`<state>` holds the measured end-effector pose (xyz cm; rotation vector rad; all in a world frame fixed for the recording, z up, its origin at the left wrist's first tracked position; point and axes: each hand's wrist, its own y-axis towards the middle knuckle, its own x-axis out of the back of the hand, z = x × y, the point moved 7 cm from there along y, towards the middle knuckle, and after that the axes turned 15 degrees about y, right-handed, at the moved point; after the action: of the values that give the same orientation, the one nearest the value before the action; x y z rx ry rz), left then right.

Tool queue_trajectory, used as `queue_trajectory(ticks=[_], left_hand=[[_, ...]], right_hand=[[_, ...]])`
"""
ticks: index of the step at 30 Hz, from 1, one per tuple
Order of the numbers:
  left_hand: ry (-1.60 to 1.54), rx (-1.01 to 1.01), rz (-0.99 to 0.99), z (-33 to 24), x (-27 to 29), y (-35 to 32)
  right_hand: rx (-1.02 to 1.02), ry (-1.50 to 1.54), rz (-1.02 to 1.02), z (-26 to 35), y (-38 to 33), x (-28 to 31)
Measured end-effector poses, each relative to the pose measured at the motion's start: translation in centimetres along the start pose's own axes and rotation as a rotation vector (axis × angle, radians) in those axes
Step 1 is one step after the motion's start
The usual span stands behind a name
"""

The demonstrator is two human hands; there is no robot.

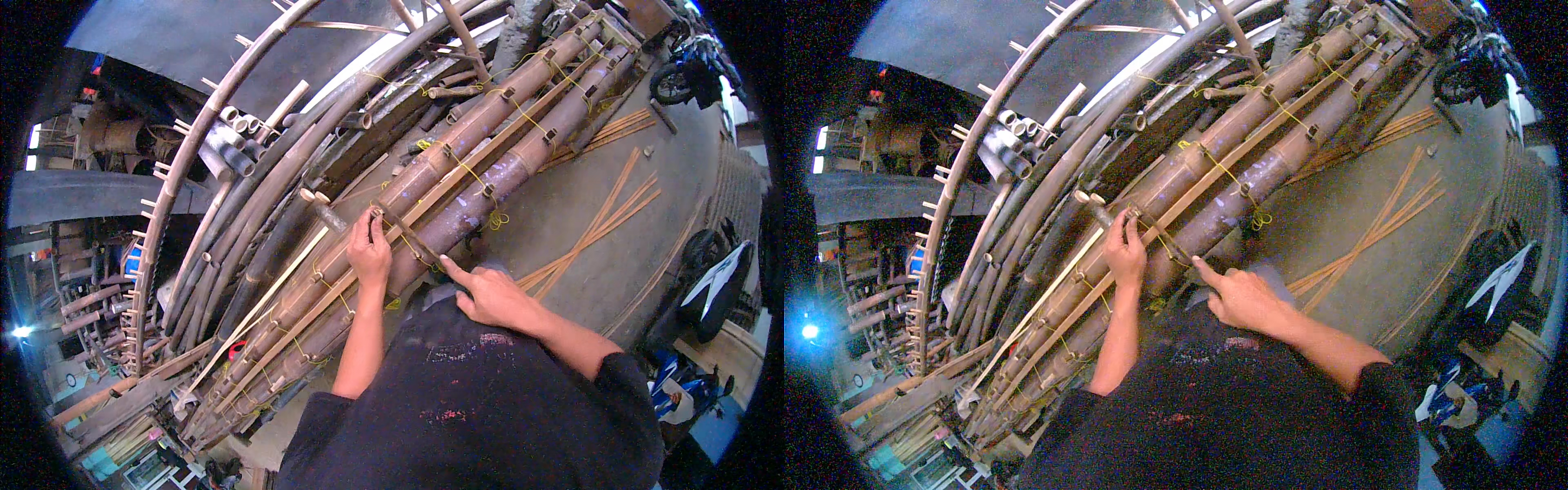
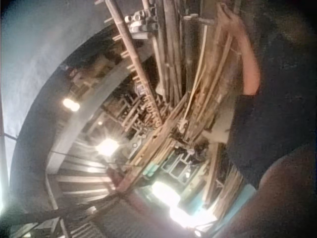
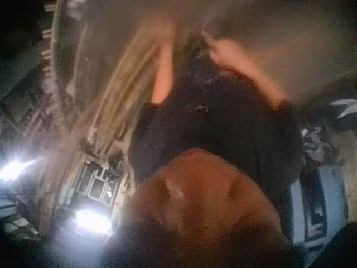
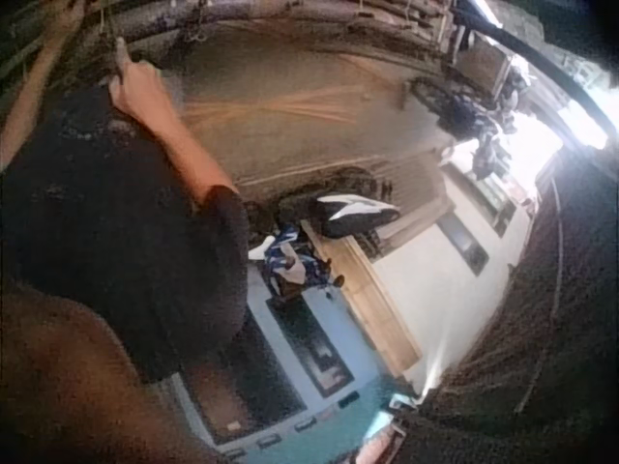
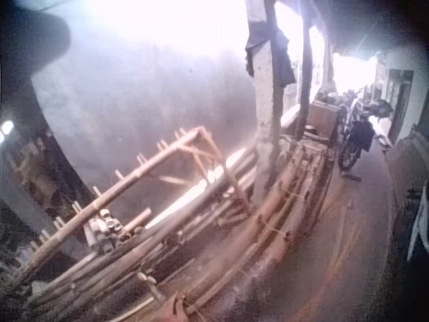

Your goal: The person ties thin bamboo strips to a larger bamboo frame using yellow string. They repeatedly wrap the string around the frame and strips, then tie knots to secure the strips in place. The person occasionally uses a knife to cut the string.

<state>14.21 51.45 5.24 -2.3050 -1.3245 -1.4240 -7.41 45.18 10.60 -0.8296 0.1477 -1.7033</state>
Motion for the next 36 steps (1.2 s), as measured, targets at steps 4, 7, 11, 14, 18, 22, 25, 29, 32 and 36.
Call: queue_trajectory(ticks=[4, 7, 11, 14, 18, 22, 25, 29, 32, 36], left_hand=[[0.009, 0.018, 0.011, 0.5, -0.2, -0.1], [-0.012, 0.057, 0.037, 0.5, -0.2, -0.2], [0.018, 0.021, -0.005, 0.7, -0.3, -0.4], [0.028, 0.014, -0.016, 0.6, -0.3, -0.3], [0.038, -0.014, -0.035, 0.3, -0.2, 0.0], [0.030, 0.029, 0.003, 0.6, 0.0, -0.2], [-0.061, 0.119, 0.095, 1.5, 0.0, 0.1], [-0.080, 0.126, 0.301, 4.2, -0.6, 1.2], [0.062, 0.084, 0.481, 4.8, -1.3, 1.4], [0.110, 0.026, 0.544, 5.0, -1.4, 3.1]], right_hand=[[0.203, 0.093, -0.229, 1.8, -0.3, 3.0], [0.194, 0.167, -0.309, 1.4, -0.6, 2.2], [0.048, 0.043, -0.006, 0.5, -0.8, 0.1], [0.200, 0.223, -0.305, 1.1, -1.1, 2.2], [0.005, 0.028, 0.031, -0.6, -0.6, -0.1], [0.152, 0.009, -0.179, 0.4, -0.2, 3.8], [0.210, -0.103, -0.421, 1.1, 0.9, 8.0], [0.214, -0.106, -0.308, 1.4, 3.9, 12.2], [0.418, 0.074, -0.217, 1.4, 5.6, 12.0], [0.161, 0.067, -0.068, 1.6, 6.9, 9.2]])
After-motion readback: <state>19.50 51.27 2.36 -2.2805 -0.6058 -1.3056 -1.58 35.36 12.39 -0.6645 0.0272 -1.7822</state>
